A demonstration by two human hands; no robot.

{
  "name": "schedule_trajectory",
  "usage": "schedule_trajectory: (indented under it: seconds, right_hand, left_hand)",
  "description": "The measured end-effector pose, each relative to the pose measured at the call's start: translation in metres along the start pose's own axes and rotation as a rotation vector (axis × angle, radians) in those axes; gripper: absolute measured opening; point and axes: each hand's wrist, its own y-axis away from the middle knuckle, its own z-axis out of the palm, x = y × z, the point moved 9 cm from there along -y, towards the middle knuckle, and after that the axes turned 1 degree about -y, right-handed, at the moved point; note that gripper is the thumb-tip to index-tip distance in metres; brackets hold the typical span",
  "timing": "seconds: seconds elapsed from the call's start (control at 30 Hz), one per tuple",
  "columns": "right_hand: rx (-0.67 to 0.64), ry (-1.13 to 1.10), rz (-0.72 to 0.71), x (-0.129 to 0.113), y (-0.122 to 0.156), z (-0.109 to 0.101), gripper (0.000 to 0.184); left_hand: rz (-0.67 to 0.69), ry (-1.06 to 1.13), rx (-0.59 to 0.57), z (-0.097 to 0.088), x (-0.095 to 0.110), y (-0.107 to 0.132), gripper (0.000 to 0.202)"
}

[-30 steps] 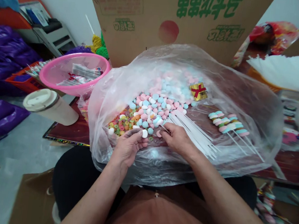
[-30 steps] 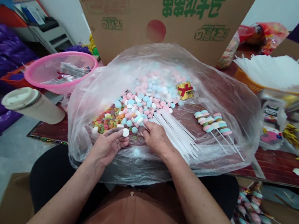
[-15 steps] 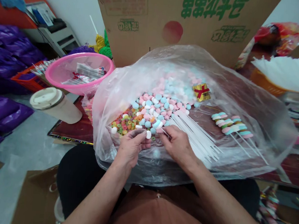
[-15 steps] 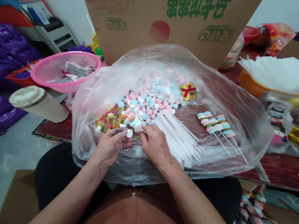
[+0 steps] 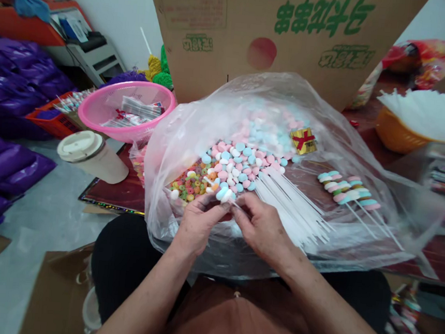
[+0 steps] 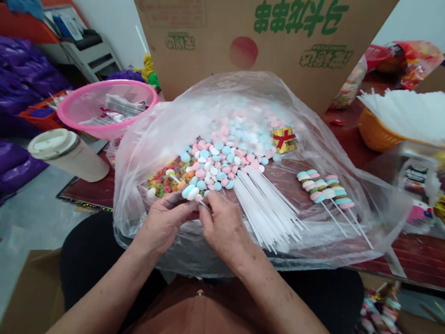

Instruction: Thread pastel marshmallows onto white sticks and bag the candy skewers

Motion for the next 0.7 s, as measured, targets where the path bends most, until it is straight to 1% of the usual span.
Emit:
schedule_trajectory:
  seconds: [0.07,0.17,0.23,0.33,0.4,0.47,0.53,0.63,0.7]
  right_hand:
    - [0.045,-0.105,0.002,0.005,-0.001,-0.004,0.014]
    - [0.013,-0.244,-0.013,0.010,-0.001,0.002,0.015]
    - [0.013,-0.310,0.058,0.020,-0.002,0.008,0.015]
    - [0.067,-0.396,0.163,0.032,-0.004,0.013,0.017]
    - [0.080,-0.477,0.180,0.033,-0.005,0.015,0.017]
    - [0.074,-0.528,0.168,0.031,-0.003,0.011,0.019]
    - [0.089,-0.456,0.160,0.030,0.007,-0.002,0.021]
    - [0.093,-0.154,0.104,0.025,0.029,-0.024,0.021]
    - [0.048,0.030,0.046,0.018,0.043,-0.027,0.021]
  left_hand:
    - [-0.044,0.019,-0.037,0.002,-0.002,0.000,0.019]
    - [-0.048,0.040,-0.032,0.001,-0.001,0.000,0.017]
    - [-0.034,0.041,-0.014,-0.001,-0.001,0.001,0.019]
    - [-0.020,0.009,-0.006,0.001,-0.001,0.002,0.029]
    - [0.005,-0.024,0.006,0.002,-0.001,0.001,0.034]
    - [0.037,-0.057,0.046,-0.001,0.000,-0.002,0.033]
    - [0.047,-0.066,0.122,-0.007,0.001,-0.005,0.031]
    - [0.041,-0.046,0.234,-0.017,0.001,-0.008,0.035]
    - [0.063,-0.065,0.255,-0.020,0.003,-0.008,0.035]
